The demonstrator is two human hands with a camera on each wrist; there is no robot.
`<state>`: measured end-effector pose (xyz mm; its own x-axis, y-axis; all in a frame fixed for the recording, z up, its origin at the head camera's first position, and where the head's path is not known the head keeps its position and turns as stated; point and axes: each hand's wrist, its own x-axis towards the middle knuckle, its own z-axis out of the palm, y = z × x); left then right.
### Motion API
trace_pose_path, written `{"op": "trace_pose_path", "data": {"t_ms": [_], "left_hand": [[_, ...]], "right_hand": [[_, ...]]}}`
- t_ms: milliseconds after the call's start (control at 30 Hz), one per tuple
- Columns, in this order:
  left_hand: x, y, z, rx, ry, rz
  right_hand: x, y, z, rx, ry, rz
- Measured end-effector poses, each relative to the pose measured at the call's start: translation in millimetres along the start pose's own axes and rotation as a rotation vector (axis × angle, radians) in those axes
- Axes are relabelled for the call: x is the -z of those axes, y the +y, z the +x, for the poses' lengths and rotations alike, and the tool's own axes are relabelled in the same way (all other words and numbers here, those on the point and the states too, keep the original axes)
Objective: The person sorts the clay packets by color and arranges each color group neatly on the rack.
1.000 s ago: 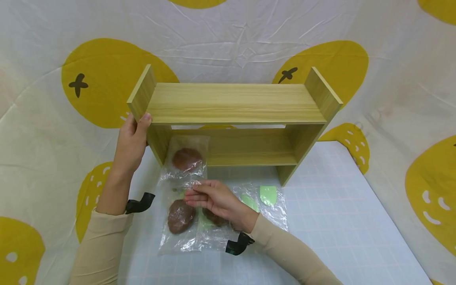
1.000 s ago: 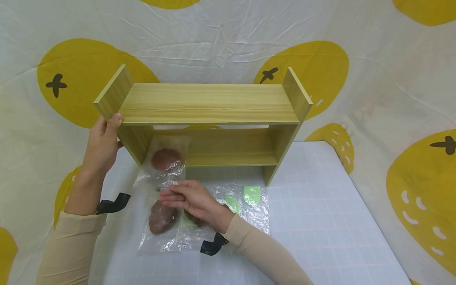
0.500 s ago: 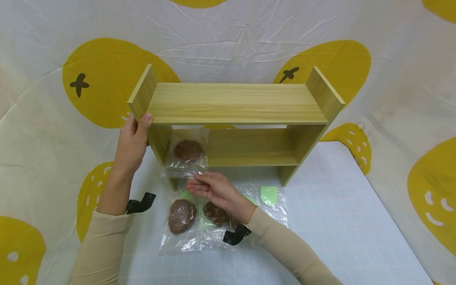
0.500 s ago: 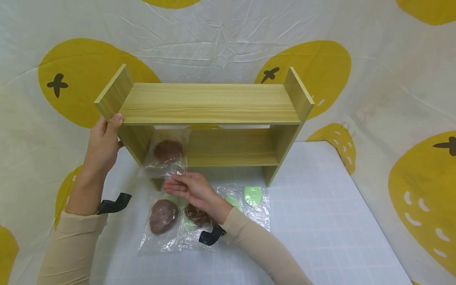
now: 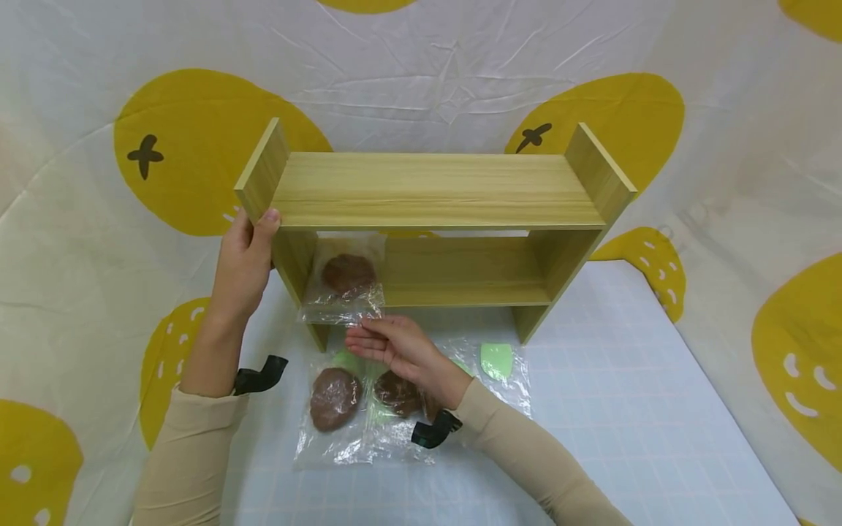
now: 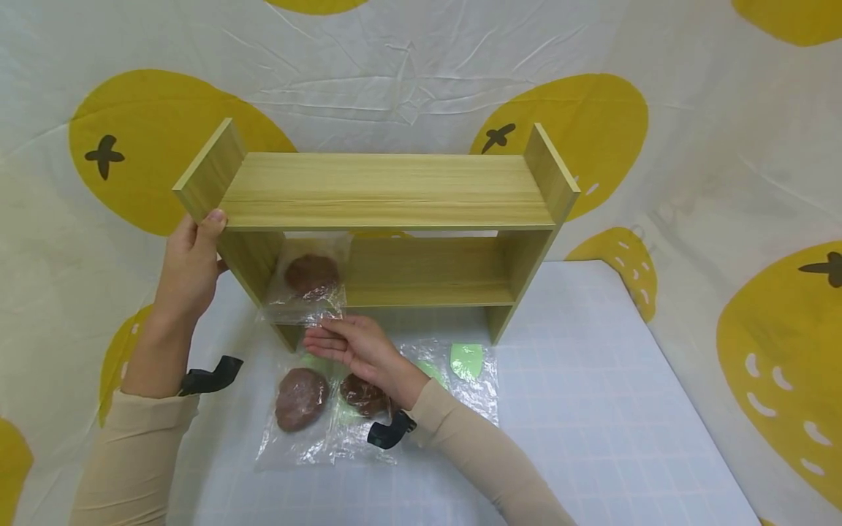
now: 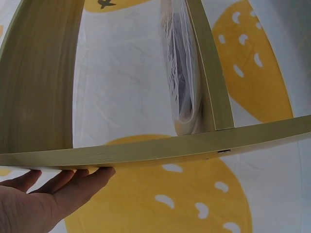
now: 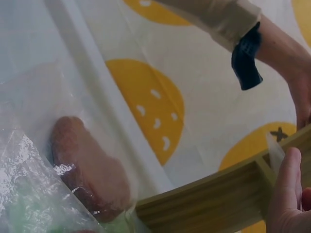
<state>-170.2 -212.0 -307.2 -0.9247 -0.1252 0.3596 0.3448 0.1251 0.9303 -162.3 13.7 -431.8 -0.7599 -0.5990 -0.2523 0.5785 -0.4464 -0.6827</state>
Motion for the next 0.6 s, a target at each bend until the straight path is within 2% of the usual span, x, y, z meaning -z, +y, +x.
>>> {"op": "trace_pose_path", "data": {"t_ms": [200,333,600], "left_hand": [[0.3,0.3,-0.8,0.001,0.005,0.041],[0.3,0.7,-1.3,0.005,0.005,0.049],[-0.3,1.3,-1.5,-0.005,0.005,0.068]], "right_hand": [[2,0,-4.2,0.009,-0.008,-0.041],[6,1,-9.9,0.018,-0.023,-0.108],[32,2,-28.0,0.047,-0.033,-0.246]]}}
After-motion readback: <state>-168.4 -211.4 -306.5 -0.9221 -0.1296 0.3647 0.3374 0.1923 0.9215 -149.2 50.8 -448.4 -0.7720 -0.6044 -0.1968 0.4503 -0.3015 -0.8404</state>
